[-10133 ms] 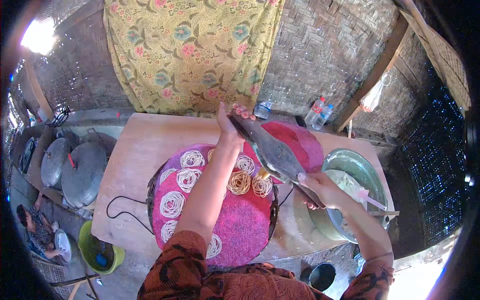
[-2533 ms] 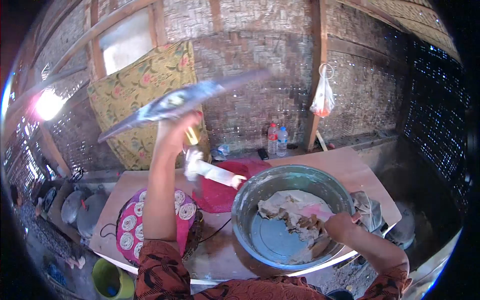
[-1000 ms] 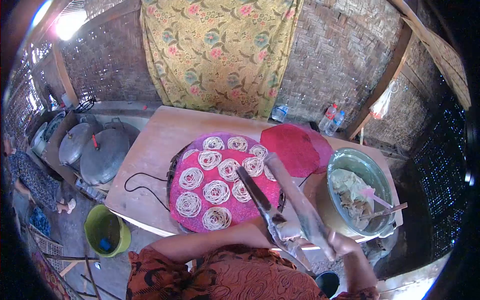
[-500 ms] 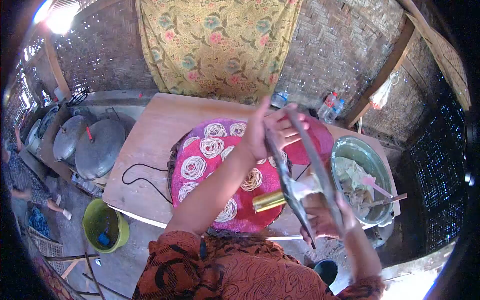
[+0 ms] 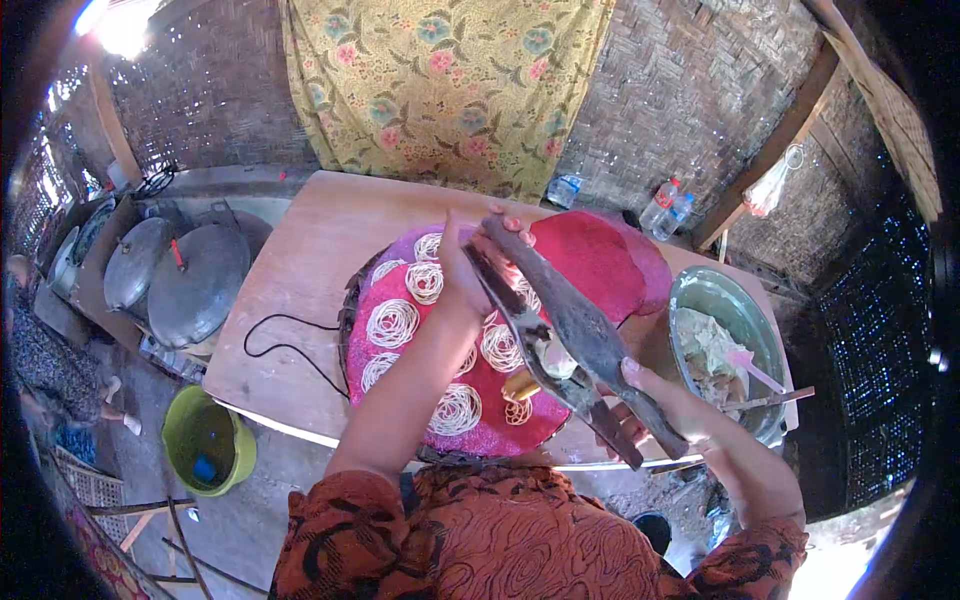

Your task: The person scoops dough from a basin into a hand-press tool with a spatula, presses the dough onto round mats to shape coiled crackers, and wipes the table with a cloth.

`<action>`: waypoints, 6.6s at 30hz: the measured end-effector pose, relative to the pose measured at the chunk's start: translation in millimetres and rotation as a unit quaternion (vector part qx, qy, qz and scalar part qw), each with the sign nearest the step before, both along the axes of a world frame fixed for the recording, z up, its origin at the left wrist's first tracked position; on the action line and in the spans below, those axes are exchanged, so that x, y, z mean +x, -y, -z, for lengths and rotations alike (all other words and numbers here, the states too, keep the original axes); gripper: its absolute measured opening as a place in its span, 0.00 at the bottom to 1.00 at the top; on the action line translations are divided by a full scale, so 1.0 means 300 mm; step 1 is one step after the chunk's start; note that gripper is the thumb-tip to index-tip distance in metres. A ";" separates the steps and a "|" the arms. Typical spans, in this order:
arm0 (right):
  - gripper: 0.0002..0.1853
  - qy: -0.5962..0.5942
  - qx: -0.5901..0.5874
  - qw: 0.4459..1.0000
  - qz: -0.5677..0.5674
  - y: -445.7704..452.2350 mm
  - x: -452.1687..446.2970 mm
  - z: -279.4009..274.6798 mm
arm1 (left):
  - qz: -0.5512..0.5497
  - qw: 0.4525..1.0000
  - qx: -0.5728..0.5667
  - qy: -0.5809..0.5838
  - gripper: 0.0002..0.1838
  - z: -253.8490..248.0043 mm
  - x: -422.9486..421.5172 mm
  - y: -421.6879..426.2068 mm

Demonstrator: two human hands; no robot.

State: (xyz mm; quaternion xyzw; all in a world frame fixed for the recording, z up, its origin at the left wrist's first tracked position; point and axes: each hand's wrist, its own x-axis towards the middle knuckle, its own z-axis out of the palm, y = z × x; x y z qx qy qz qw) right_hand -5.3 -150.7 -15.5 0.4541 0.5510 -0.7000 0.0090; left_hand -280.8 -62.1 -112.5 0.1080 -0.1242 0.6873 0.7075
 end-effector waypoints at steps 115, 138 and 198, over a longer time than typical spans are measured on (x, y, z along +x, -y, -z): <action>0.08 -0.184 0.202 0.821 0.502 -0.311 0.133 0.802 | -0.816 0.481 -0.258 0.189 0.30 0.178 -0.854 0.986; 0.47 -0.274 0.129 0.893 -0.334 0.198 -0.141 0.202 | -0.337 0.915 0.073 -0.210 0.30 -0.367 -0.152 0.785; 0.17 0.210 0.565 0.631 0.489 -0.556 0.078 1.064 | -0.392 -0.027 -0.384 -0.835 0.23 0.469 -0.946 0.740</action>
